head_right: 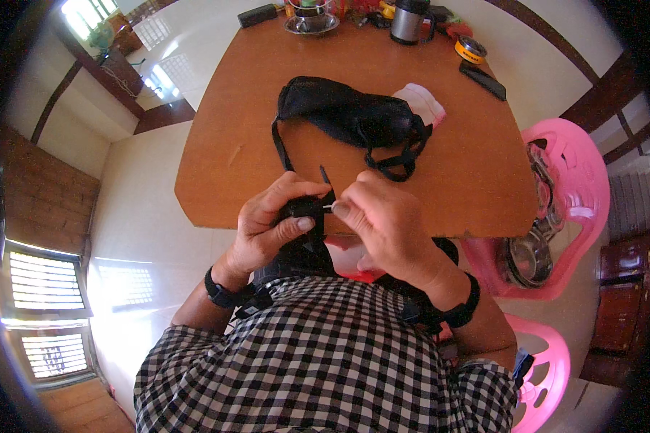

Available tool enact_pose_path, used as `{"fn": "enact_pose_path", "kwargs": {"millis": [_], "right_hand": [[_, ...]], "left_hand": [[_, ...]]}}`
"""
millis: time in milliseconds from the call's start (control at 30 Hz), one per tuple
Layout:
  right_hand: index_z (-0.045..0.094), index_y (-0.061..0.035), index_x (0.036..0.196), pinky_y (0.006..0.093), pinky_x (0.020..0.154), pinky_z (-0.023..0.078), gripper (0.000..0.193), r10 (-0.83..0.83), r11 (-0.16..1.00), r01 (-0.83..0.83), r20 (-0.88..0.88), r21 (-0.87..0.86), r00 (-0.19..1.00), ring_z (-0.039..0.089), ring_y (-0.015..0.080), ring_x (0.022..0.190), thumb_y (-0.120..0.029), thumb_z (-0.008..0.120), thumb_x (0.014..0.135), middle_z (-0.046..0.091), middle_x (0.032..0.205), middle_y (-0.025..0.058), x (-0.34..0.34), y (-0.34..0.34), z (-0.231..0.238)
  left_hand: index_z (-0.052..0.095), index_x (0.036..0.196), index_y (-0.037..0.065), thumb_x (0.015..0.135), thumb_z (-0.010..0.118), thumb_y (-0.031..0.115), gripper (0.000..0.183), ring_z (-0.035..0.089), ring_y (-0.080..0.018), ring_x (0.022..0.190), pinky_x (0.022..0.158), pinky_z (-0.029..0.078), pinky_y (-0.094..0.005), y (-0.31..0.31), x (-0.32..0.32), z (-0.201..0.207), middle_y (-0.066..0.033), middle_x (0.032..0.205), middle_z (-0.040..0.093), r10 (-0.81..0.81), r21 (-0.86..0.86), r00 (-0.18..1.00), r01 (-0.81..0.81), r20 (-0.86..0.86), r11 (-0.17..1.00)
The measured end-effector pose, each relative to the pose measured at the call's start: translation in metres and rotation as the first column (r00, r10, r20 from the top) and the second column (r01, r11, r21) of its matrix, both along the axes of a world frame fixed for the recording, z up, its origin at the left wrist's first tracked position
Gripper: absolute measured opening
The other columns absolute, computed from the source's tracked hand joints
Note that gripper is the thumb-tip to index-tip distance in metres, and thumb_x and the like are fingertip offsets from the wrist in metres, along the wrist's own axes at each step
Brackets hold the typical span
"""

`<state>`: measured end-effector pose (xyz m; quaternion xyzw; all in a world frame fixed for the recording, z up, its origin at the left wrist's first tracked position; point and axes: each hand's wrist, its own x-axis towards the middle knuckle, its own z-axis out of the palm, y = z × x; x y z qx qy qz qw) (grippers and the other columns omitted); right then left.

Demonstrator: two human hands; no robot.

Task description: The person wipes the inside and outside of a metal bowl with a pink and white cloth, then picks up a black mesh bag and threads a strap through a buckle.

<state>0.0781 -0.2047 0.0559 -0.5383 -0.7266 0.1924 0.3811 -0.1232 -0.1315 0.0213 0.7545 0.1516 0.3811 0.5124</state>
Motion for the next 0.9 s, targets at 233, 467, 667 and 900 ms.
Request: {"fn": "enact_pose_path", "kwargs": {"millis": [233, 467, 667, 900], "right_hand": [[0.058, -0.0006, 0.084, 0.0261, 0.056, 0.041, 0.018, -0.021, 0.954, -0.112, -0.433, -0.28, 0.901, 0.051, 0.0101, 0.066, -0.015, 0.057, 0.096, 0.052, 0.073, 0.0024, 0.01, 0.002, -0.002], [0.061, -0.0016, 0.087, 0.022, 0.045, 0.038, 0.02, -0.042, 0.91, -0.148, -0.442, -0.386, 0.896, 0.047, 0.0056, 0.051, -0.018, 0.057, 0.096, 0.05, 0.062, -0.001, 0.005, -0.003, 0.005], [0.062, -0.0034, 0.082, 0.0212, 0.04, 0.029, 0.021, 0.015, 0.863, -0.251, -0.473, -0.439, 0.881, 0.044, 0.0033, 0.047, -0.017, 0.056, 0.096, 0.049, 0.058, -0.0027, 0.01, 0.0, 0.008], [0.061, -0.0027, 0.078, 0.0205, 0.039, 0.027, 0.022, -0.092, 0.677, -0.424, -0.64, -0.602, 0.763, 0.042, 0.0039, 0.043, -0.016, 0.056, 0.095, 0.051, 0.057, -0.0014, 0.009, 0.004, 0.012]], "left_hand": [[0.055, 0.129, -0.001, 0.088, 0.064, 0.035, 0.055, 0.056, -0.019, 0.089, 0.077, 0.044, -0.0272, -0.002, -0.005, 0.008, -0.009, 0.1, 0.055, -0.093, -0.089, 0.995, 0.089, -0.044, 0.992], [0.052, 0.132, -0.005, 0.091, 0.059, 0.04, 0.061, 0.058, -0.0188, 0.088, 0.065, 0.049, -0.0252, -0.007, -0.008, 0.003, -0.011, 0.104, 0.052, -0.178, -0.497, 0.955, 0.276, 0.236, 0.823], [0.058, 0.124, -0.004, 0.091, 0.063, 0.024, 0.043, 0.058, -0.0161, 0.086, 0.067, 0.05, -0.0245, -0.003, -0.007, -0.002, -0.0104, 0.105, 0.056, -0.173, -0.5, 0.931, 0.323, 0.322, 0.804], [0.064, 0.112, -0.004, 0.087, 0.069, 0.013, 0.03, 0.06, -0.0157, 0.084, 0.068, 0.052, -0.0261, 0.0, 0.001, -0.008, -0.0106, 0.108, 0.058, -0.197, -0.499, 0.883, 0.411, 0.425, 0.763]]}}
